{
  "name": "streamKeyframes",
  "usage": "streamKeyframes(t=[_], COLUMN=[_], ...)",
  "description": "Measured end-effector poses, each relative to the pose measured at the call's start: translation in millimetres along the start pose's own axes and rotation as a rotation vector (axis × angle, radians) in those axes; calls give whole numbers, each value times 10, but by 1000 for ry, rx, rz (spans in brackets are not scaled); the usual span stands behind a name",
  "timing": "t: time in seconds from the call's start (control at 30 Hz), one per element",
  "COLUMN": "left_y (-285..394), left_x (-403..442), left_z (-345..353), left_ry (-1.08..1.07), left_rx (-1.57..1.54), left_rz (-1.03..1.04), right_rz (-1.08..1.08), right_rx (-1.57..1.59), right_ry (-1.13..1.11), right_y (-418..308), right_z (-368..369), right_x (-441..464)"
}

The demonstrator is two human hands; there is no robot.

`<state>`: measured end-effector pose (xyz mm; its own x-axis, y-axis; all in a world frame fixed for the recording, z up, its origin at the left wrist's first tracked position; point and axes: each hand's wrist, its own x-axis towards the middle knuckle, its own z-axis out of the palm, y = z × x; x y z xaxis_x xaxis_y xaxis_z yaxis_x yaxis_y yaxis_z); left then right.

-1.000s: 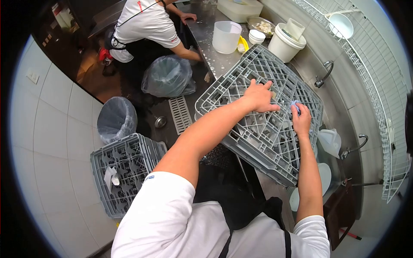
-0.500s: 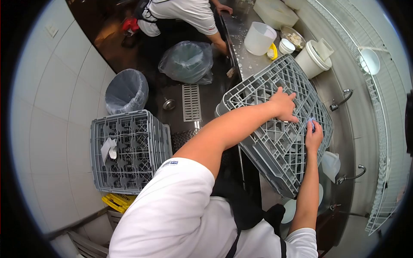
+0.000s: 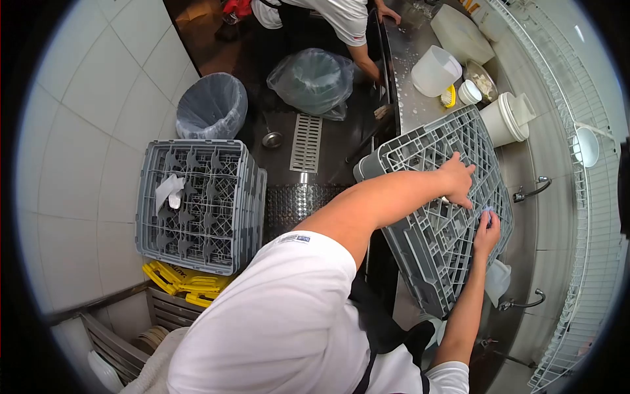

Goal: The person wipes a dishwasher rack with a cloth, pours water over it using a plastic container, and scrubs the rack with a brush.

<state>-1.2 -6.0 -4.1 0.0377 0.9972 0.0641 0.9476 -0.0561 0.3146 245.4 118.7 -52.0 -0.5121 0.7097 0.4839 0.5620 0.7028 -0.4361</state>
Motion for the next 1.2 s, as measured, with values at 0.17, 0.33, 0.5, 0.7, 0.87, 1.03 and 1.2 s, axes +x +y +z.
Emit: streamKeyframes(t=[0.17,0.33,0.5,0.7,0.87,1.03,1.2], left_y=[8,9,5,4,-4,14,15], left_x=[-8,5,7,38,29,45,31], left_z=[-25,-18,-17,9,-12,-19,-36], left_ry=[-6,-11,-7,-14,-28,-36,-48], left_rx=[0,3,9,8,-47,20,22], left_rz=[-6,-9,-4,-15,-7,-15,-20], right_rz=[-22,-5,12,25,-12,3,22], right_rx=[-10,-19,-15,-28,-21,-21,-5], right_ry=[15,8,-5,3,28,17,15], right_y=[3,-6,13,-94,-89,-98,-73], right_z=[1,-8,0,-32,-21,-43,-13], right_x=[-1,-6,-3,-19,-21,-27,-12])
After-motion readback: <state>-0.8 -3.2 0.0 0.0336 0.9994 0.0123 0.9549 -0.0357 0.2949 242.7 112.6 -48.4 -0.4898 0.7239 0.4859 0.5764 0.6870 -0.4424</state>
